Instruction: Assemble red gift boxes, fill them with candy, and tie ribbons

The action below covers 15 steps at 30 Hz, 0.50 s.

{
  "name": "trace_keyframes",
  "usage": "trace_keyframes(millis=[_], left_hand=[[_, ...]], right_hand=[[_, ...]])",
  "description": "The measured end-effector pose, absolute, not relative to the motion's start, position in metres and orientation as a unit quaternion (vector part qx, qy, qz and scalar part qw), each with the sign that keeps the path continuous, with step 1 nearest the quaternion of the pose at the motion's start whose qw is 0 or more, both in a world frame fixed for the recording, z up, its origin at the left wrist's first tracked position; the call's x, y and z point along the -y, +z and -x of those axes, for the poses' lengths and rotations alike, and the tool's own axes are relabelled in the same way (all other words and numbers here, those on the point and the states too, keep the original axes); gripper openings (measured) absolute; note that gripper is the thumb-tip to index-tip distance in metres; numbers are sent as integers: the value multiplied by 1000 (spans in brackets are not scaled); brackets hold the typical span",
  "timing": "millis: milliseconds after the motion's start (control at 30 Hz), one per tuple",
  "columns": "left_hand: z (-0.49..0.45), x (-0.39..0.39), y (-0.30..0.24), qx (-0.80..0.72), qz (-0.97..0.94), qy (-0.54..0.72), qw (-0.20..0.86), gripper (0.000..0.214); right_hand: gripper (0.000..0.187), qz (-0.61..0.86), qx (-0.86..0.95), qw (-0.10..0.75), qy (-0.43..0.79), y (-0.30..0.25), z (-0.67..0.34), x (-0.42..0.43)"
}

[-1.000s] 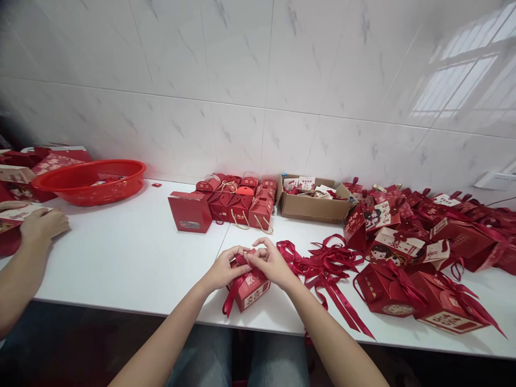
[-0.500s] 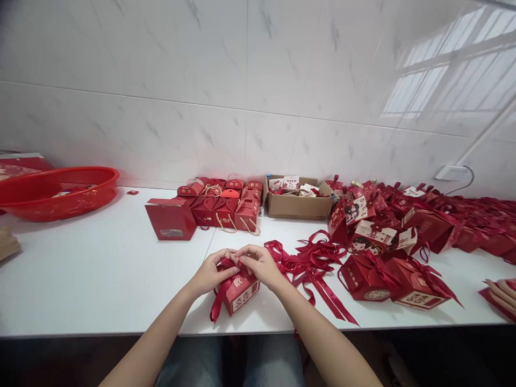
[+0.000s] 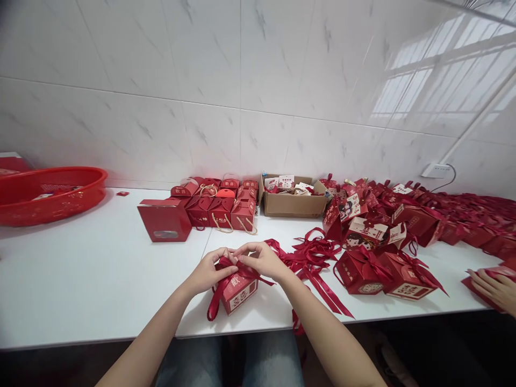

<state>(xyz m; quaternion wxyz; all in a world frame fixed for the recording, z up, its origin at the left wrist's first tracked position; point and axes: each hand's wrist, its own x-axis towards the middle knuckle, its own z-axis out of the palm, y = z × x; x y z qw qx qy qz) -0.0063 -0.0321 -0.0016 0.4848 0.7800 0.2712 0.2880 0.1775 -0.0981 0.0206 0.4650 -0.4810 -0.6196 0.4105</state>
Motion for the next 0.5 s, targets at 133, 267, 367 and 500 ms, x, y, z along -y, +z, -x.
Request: trace_keyframes(millis=[133,267,367,500], left_hand=[[6,33,-2,-278,-784,289,474,16],[6,35,-3,-282,-787,287,468,18],[5,34,-3,-277,-786,287,472,18],[4,34,-2,-269,-784,291,478,21]], right_hand=[[20,487,624,476,383,21,-172,99],[24,462,630,446,436,20,-172,98],[28,446,624,426,481,18,-175,96],[32,448,586,465,490,17,-173,96]])
